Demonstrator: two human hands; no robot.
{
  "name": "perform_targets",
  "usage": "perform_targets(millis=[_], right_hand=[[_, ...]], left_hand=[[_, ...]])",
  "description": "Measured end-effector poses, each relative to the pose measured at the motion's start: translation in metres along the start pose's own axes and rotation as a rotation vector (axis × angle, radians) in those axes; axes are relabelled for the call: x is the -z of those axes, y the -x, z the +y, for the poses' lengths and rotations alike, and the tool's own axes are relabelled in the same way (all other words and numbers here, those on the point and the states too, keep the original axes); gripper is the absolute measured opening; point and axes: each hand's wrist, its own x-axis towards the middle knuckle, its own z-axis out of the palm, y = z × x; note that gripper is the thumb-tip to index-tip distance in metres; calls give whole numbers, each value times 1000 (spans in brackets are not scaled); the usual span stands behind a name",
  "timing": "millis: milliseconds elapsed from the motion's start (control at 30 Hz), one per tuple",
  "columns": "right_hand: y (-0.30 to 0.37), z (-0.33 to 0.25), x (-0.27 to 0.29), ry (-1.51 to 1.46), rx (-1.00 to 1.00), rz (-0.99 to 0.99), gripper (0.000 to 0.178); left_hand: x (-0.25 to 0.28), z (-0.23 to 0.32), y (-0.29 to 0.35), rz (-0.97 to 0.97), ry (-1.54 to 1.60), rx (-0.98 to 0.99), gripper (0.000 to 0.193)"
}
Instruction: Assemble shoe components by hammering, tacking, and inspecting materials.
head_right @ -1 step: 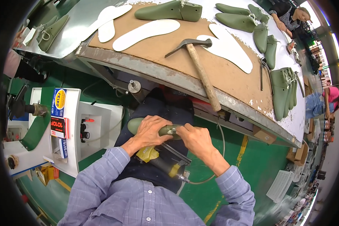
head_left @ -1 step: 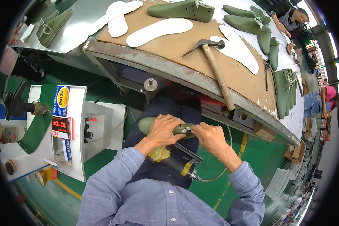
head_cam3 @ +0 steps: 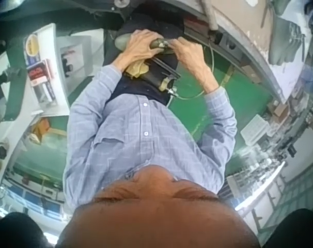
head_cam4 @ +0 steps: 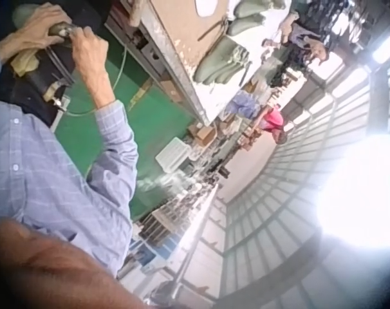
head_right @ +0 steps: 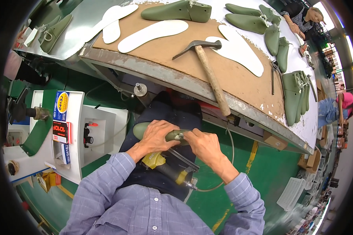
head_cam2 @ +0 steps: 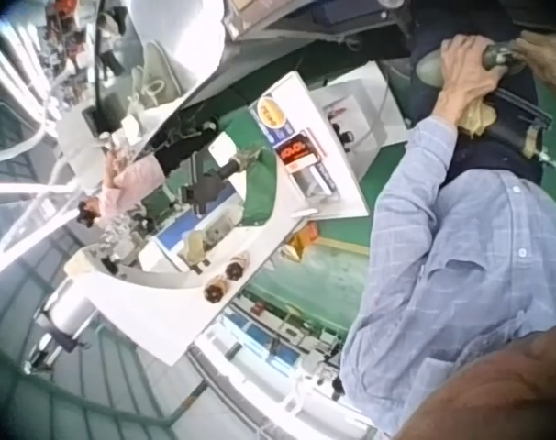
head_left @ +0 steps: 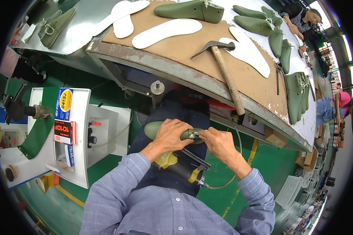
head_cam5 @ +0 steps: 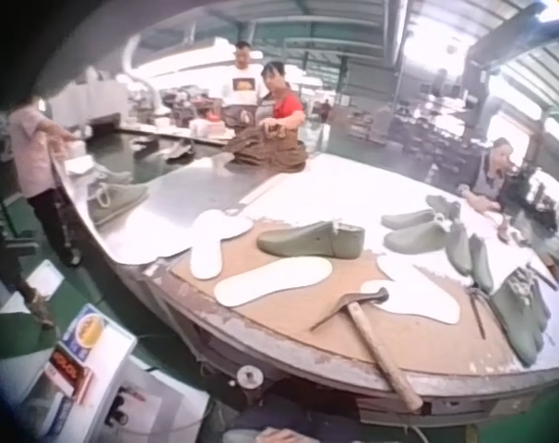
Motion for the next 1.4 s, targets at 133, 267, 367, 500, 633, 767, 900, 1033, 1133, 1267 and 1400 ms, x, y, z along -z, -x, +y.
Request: perform_targets(millis=[133,267,367,500,633,767,900,1033,1133,1267,1400], right_hand=[[-1,-4,-2,-46,-37,39,5],[-6,-3,5,23,34,-60,5],[-20,-5,9,91,1,-261,9],[-21,-10,3,-111,-176,-300,13],[-20,-26,-4,-92,-211,-217,29],[-24,-28,12,-266,-60,264,44],[-64,9,69,260,-159,576,42],[-87,53,79,276,-320,179,43],[-91,39,94,0,-440,127,45],[9,11,84,-218,-388,492,42],[75,-37,63,-631,-671,534,45]], left_hand=[[-2,0,0,5,-9,-12,40],[-3,1,2,4,-14,-42,42],[-5,-1,5,2,-16,-51,42],[-8,-2,6,21,-47,-82,41],[-8,-7,6,53,-81,-87,40],[3,-7,-2,-8,-64,-71,40],[6,-6,4,54,39,-25,41],[9,-1,-5,-17,48,28,39],[20,-17,4,42,90,158,38],[37,-20,5,-6,137,188,37],[28,-21,2,-32,137,108,38]])
